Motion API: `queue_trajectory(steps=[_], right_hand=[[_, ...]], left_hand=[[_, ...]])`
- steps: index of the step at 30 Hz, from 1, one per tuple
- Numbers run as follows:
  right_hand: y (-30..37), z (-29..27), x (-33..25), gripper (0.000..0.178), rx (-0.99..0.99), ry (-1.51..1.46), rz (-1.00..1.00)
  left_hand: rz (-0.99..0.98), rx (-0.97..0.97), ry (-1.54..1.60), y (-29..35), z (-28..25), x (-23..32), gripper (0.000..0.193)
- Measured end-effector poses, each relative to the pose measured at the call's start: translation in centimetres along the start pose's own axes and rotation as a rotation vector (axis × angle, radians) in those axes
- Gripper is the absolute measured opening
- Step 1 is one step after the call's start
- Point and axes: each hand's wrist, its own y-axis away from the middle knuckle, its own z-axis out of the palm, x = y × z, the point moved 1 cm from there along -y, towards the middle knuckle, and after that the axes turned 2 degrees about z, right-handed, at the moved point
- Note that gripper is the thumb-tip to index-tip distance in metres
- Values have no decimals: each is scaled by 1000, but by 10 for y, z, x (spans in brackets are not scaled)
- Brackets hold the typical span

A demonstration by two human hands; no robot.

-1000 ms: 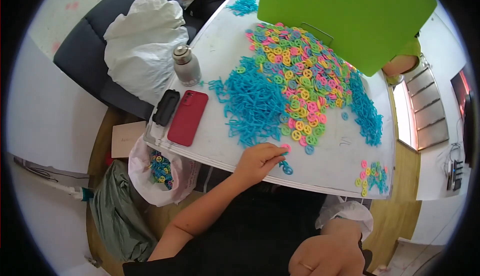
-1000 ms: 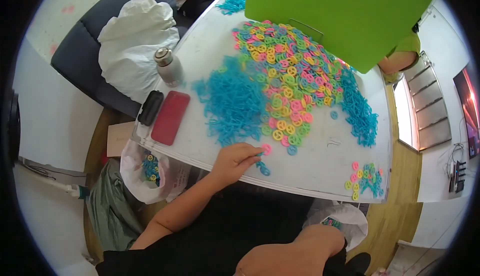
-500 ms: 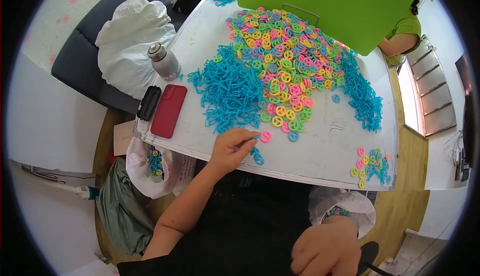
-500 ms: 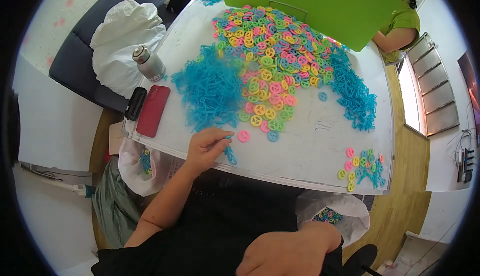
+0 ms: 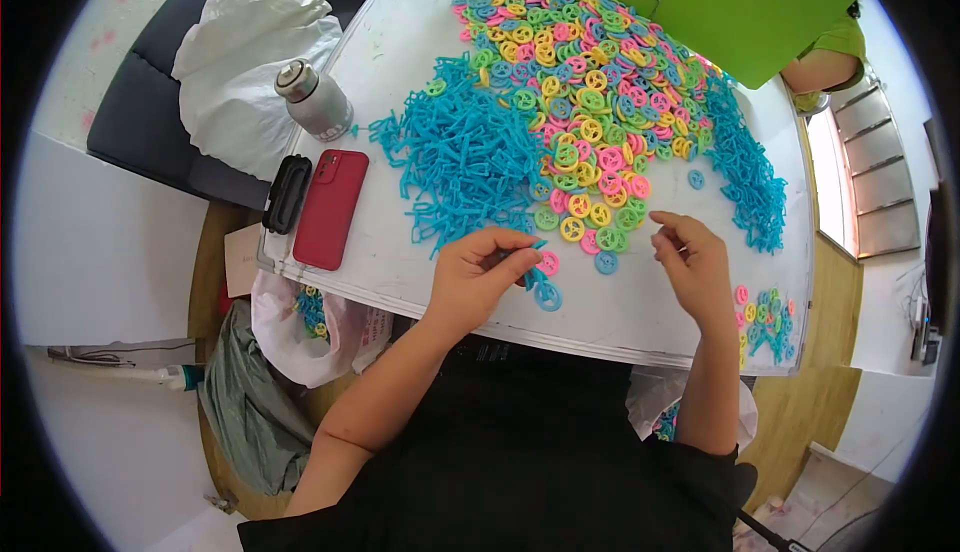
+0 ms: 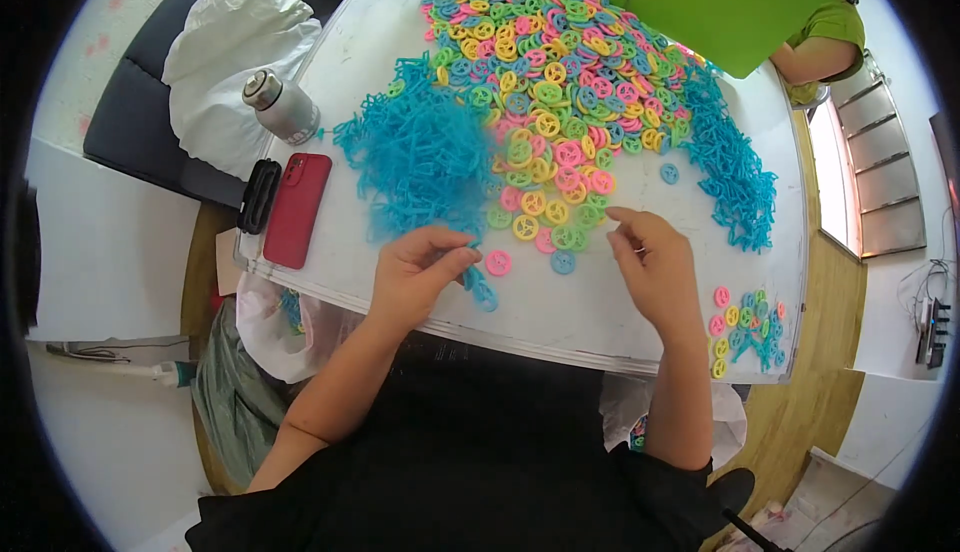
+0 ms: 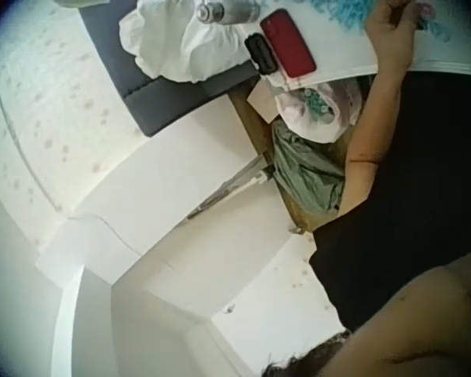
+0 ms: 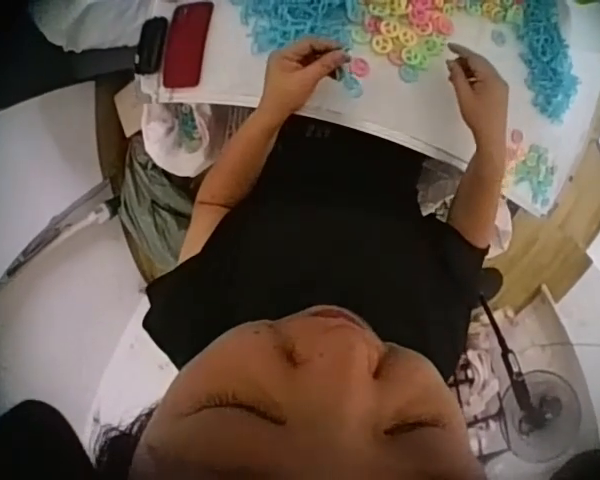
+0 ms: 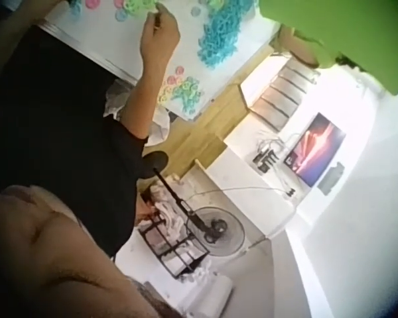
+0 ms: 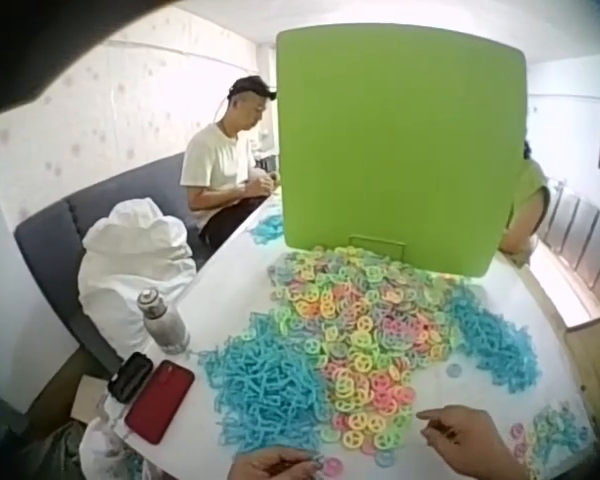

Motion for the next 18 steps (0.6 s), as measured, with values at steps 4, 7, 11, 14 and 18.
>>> queue_trajectory(steps=[4, 7, 11, 14, 18], right_hand=[[4, 5, 0, 25, -8, 43, -74], [12, 1, 2, 24, -2, 43, -61], [23, -7, 5, 23, 22, 130, -76], [30, -4, 4, 21, 1, 134, -52], [31, 34, -20, 19, 5, 163, 1]], left_hand=[[55, -24, -24, -5, 7, -6, 14], [135, -58, -239, -7, 7, -2, 13], [126, -98, -259, -9, 7, 1, 11], [92, -138, -246, -5, 5, -1, 11], [63, -130, -208, -1, 8, 0, 13]])
